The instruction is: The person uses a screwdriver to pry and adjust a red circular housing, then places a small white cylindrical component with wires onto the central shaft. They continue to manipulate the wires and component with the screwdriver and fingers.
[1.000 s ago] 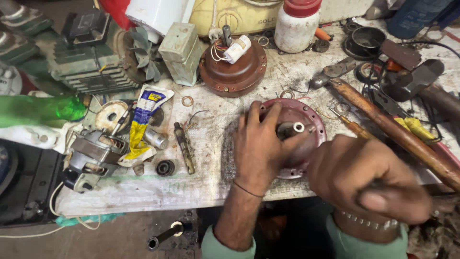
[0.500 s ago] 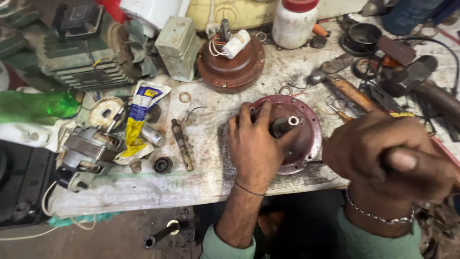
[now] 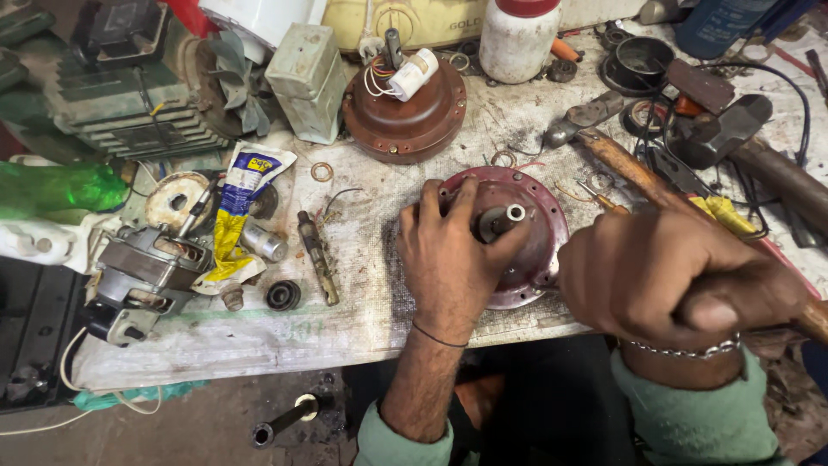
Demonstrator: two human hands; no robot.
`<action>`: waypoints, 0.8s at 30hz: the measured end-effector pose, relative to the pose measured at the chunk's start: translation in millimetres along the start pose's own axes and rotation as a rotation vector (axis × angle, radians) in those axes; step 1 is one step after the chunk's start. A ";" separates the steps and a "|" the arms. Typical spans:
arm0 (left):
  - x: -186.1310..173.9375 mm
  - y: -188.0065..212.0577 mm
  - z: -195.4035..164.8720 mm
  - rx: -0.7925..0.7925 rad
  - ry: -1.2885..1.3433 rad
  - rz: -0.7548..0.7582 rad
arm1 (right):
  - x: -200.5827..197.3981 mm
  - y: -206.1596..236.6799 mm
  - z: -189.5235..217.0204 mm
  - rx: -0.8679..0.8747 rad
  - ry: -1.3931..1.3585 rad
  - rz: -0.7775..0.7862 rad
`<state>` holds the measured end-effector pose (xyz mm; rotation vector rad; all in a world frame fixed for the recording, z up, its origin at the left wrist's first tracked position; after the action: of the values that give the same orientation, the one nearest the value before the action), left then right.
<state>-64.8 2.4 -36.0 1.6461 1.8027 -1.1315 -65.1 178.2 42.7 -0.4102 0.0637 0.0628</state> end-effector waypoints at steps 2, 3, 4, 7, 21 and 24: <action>-0.8 -1.3 -0.9 -0.002 -0.018 0.028 | -2.7 5.7 -4.0 -0.028 -0.047 0.089; -1.1 -3.1 -0.9 -0.006 -0.032 0.059 | -3.7 11.7 -6.8 -0.039 -0.028 0.069; -1.7 -6.2 0.0 -0.008 -0.048 0.089 | -3.0 18.8 -9.8 -0.053 -0.006 0.050; -2.1 -7.1 3.0 -0.023 -0.017 0.124 | -1.8 32.0 -22.4 -0.143 0.064 -0.057; -38.5 25.9 -20.2 -0.059 -0.056 0.291 | 71.9 56.3 -38.4 -0.496 0.255 -1.366; -60.3 43.5 -11.7 -0.014 0.010 0.398 | 76.8 62.1 -22.9 -0.337 0.565 -1.203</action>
<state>-9.3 -26.2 6.0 1.8944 1.3968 -0.9286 5.7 229.6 -8.6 -0.7376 0.3551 -1.2471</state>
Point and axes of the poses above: each hand's wrist, its own y-axis away from the middle knuckle, its own x-axis out of the palm, z = x × y, the point moved 3 cm from there along -y, towards the middle knuckle, and after that the axes turned 11 degrees about z, right-handed, at the moved point
